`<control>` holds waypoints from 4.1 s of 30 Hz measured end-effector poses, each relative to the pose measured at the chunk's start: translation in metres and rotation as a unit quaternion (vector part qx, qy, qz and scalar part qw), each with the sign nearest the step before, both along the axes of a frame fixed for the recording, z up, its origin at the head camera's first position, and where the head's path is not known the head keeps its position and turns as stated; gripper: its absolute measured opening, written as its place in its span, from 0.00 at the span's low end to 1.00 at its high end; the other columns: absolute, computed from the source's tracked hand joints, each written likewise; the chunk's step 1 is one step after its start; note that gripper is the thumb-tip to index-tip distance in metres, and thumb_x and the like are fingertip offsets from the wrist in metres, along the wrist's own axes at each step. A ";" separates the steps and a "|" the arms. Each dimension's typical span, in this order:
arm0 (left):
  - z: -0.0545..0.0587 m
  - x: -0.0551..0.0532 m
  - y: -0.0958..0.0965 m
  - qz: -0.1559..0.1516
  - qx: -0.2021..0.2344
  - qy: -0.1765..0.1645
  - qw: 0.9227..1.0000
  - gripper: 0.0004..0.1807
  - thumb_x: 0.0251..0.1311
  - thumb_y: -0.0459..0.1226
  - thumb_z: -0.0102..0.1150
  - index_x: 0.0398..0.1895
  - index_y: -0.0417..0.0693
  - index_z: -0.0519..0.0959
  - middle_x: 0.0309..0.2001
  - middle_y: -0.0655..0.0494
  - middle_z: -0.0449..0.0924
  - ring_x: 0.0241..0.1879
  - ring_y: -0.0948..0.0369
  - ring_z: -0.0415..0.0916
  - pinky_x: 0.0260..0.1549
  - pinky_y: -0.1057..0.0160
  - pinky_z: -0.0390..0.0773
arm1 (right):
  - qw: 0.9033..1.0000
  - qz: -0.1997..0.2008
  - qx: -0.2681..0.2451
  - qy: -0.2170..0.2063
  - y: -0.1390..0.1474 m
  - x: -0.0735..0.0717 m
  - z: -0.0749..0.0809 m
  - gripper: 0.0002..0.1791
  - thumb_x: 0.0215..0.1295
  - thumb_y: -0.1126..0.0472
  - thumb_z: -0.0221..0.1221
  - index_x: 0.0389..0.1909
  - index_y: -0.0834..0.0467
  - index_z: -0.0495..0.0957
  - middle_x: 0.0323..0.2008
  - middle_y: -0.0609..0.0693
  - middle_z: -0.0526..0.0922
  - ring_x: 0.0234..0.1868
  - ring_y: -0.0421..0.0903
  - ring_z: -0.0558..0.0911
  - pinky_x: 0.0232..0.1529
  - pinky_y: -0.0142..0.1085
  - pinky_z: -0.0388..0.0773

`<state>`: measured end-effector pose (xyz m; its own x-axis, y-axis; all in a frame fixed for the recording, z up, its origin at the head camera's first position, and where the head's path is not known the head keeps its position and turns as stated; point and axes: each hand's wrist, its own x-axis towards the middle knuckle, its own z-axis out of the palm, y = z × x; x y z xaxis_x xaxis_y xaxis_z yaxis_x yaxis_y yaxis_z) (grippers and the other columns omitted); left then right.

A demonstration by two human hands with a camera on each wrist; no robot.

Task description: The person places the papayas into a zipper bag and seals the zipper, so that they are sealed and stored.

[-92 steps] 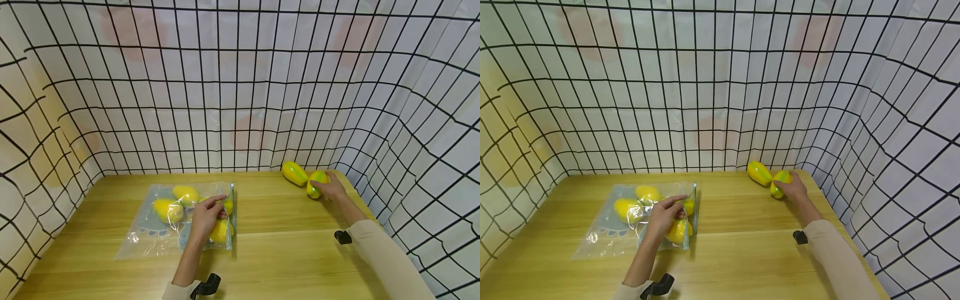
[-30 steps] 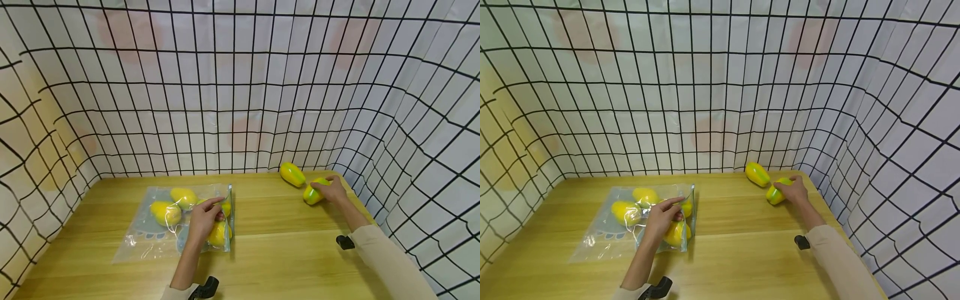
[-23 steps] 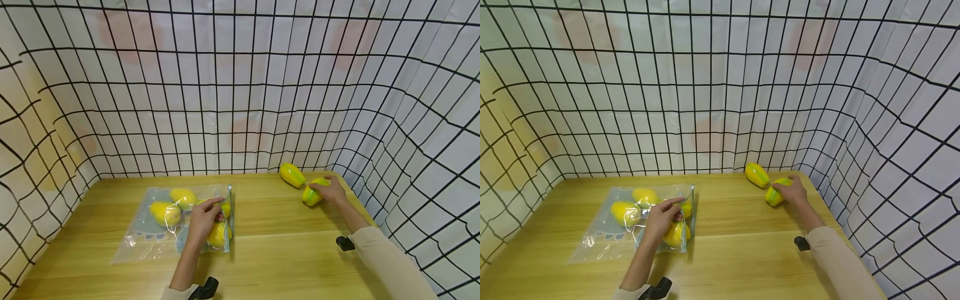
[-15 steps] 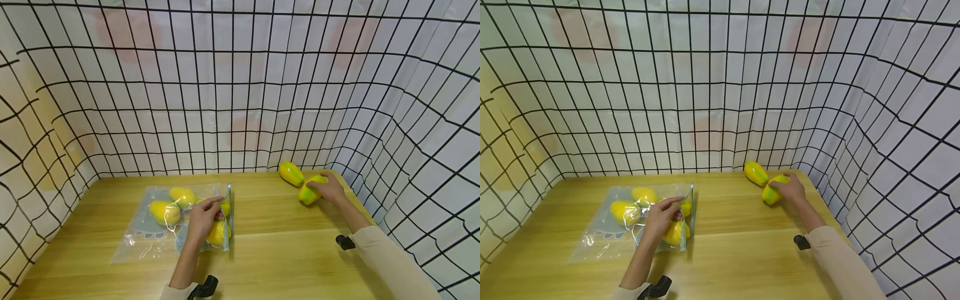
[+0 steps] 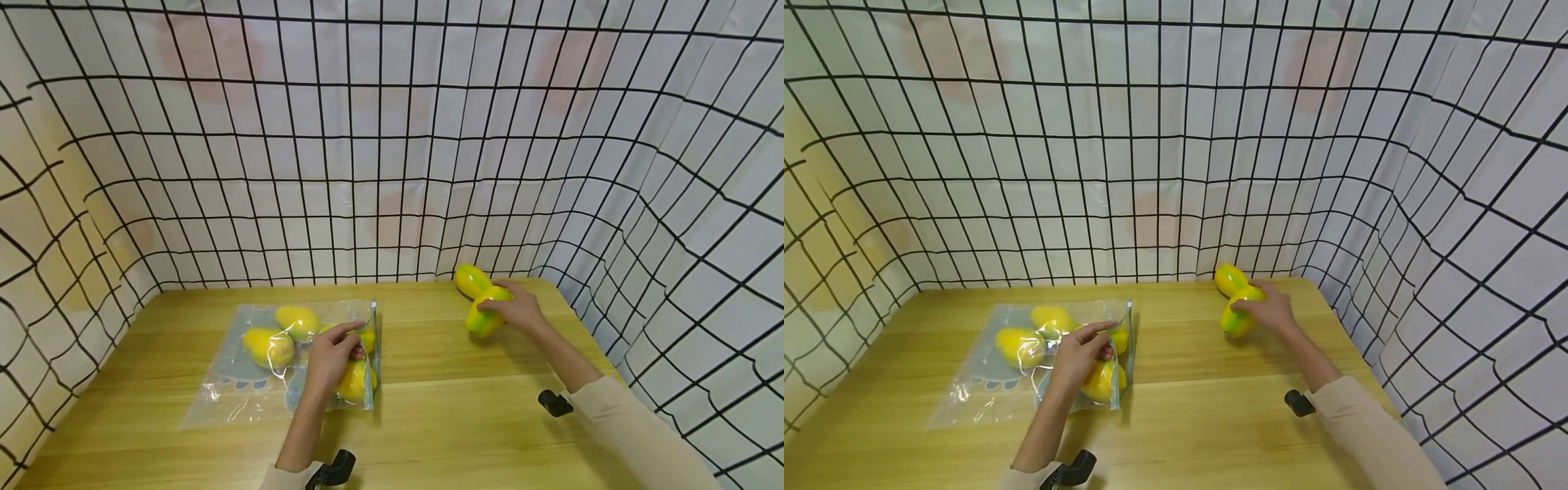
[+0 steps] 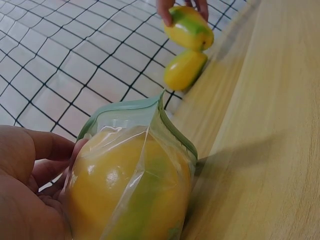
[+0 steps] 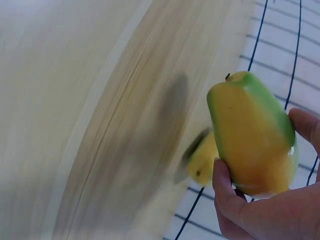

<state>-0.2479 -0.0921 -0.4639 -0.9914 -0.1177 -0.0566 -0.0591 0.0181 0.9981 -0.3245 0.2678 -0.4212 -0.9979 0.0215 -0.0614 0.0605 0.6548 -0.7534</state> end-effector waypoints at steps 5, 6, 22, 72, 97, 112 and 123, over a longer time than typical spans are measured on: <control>-0.001 0.000 0.000 -0.002 -0.001 0.003 1.000 0.14 0.69 0.30 0.56 0.54 0.41 0.85 0.30 0.48 0.83 0.24 0.62 0.79 0.27 0.70 0.83 | 1.000 0.022 0.003 0.003 -0.014 0.005 0.002 0.45 0.62 0.47 0.68 0.77 0.57 0.61 0.76 0.68 0.57 0.72 0.67 0.60 0.68 0.57 0.70; -0.001 0.000 0.000 -0.002 -0.002 0.003 1.000 0.14 0.69 0.30 0.56 0.54 0.41 0.85 0.30 0.48 0.83 0.24 0.62 0.79 0.27 0.70 0.83 | 1.000 0.025 0.006 0.005 -0.016 0.006 0.002 0.45 0.62 0.48 0.68 0.76 0.57 0.62 0.75 0.68 0.58 0.72 0.67 0.61 0.68 0.57 0.70; 0.000 0.000 0.000 -0.001 0.001 0.006 1.000 0.14 0.69 0.32 0.57 0.54 0.44 0.86 0.29 0.49 0.82 0.24 0.61 0.80 0.27 0.68 0.84 | 0.998 0.057 -0.026 0.010 -0.047 0.020 0.006 0.43 0.59 0.51 0.72 0.73 0.58 0.65 0.69 0.66 0.68 0.62 0.61 0.74 0.62 0.53 0.75; 0.005 0.002 0.002 -0.001 0.006 -0.007 1.000 0.15 0.70 0.31 0.56 0.55 0.41 0.85 0.31 0.47 0.82 0.24 0.60 0.80 0.27 0.67 0.85 | 0.965 0.195 -0.094 -0.146 -0.112 0.057 -0.007 0.35 0.54 0.54 0.76 0.54 0.58 0.64 0.41 0.56 0.82 0.30 0.47 0.77 0.38 0.44 0.81; 0.009 0.003 0.002 0.014 -0.004 0.001 1.000 0.15 0.68 0.30 0.58 0.55 0.42 0.85 0.30 0.48 0.83 0.25 0.58 0.81 0.28 0.65 0.86 | 0.963 0.178 -0.130 -0.156 -0.133 0.062 -0.020 0.35 0.56 0.54 0.75 0.53 0.59 0.61 0.50 0.62 0.74 0.37 0.47 0.81 0.43 0.45 0.85; 0.010 0.004 0.003 0.020 -0.003 0.006 1.000 0.15 0.68 0.30 0.57 0.54 0.42 0.85 0.29 0.47 0.82 0.25 0.58 0.80 0.29 0.64 0.87 | 0.965 0.168 -0.127 -0.154 -0.149 0.065 -0.023 0.35 0.56 0.52 0.75 0.51 0.59 0.60 0.50 0.63 0.71 0.38 0.48 0.78 0.39 0.39 0.83; 0.011 0.004 0.002 0.014 -0.019 0.010 1.000 0.15 0.68 0.30 0.57 0.55 0.43 0.85 0.30 0.46 0.82 0.26 0.57 0.81 0.31 0.61 0.87 | 0.966 0.178 -0.122 -0.145 -0.156 0.070 -0.025 0.35 0.57 0.50 0.74 0.50 0.59 0.60 0.49 0.62 0.72 0.39 0.48 0.79 0.41 0.42 0.84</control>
